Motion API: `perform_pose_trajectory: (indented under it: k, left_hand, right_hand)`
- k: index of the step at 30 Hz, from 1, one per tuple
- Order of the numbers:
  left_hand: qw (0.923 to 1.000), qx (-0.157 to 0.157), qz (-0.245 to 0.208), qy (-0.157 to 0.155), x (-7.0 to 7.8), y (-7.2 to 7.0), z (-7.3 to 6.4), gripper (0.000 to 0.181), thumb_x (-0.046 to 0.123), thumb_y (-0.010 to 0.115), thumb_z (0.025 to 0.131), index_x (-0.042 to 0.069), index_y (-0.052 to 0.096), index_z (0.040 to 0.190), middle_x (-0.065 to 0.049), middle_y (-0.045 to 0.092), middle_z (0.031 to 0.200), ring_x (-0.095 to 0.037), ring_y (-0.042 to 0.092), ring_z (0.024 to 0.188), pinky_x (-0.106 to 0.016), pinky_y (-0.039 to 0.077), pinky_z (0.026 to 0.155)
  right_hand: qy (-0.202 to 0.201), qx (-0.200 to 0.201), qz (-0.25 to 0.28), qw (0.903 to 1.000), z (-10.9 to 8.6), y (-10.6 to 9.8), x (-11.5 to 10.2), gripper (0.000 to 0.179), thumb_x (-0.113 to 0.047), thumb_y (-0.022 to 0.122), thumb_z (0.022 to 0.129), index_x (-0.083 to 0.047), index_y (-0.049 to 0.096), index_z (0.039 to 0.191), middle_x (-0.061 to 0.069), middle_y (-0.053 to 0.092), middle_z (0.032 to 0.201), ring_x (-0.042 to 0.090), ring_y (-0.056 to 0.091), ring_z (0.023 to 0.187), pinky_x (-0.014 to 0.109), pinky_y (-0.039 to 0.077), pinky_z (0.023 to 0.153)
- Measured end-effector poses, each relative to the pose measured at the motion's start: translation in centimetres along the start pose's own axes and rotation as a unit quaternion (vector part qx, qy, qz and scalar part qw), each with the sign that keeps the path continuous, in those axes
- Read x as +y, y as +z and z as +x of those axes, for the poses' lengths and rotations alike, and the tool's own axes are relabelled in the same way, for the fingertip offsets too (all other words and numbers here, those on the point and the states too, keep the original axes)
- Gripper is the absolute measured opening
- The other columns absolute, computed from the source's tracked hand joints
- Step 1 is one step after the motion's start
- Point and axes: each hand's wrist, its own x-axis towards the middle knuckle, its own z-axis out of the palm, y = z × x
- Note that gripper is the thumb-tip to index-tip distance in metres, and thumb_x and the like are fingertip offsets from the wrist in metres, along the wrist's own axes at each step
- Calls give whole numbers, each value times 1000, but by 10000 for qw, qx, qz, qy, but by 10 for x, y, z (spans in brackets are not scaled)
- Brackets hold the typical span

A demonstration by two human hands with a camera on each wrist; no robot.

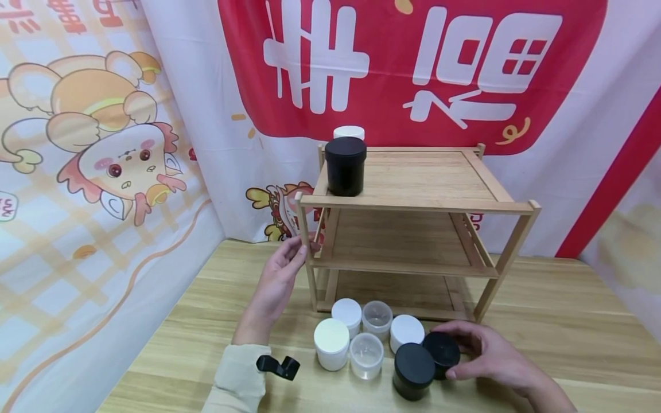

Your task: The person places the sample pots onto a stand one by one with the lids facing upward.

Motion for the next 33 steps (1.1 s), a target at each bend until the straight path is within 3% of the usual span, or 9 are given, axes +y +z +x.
perform_pose_trajectory:
  k: [14,24,33]
  left_hand:
    - [10000,64,-15,-36,0,0,0,38,15,53,113,5,51,149,6,68,127,-18,54,138,-41,27,132]
    - [9999,91,23,-42,0,1,-1,39,15,53,113,5,50,150,6,67,128,-18,54,137,-42,28,131]
    - [9999,106,10,-73,1,1,-1,39,15,53,113,5,50,150,6,67,129,-19,53,139,-41,27,132]
  right_hand:
    - [14,0,-65,10000,0,-1,0,68,-7,86,85,-1,58,147,18,66,141,14,67,120,20,52,99]
    - [-395,287,-61,9988,-2,2,3,64,-3,85,85,4,60,143,12,72,135,13,70,116,19,53,97]
    - [-565,537,-292,9965,-3,2,-3,60,-2,85,85,-2,63,141,7,75,134,10,70,119,17,53,101]
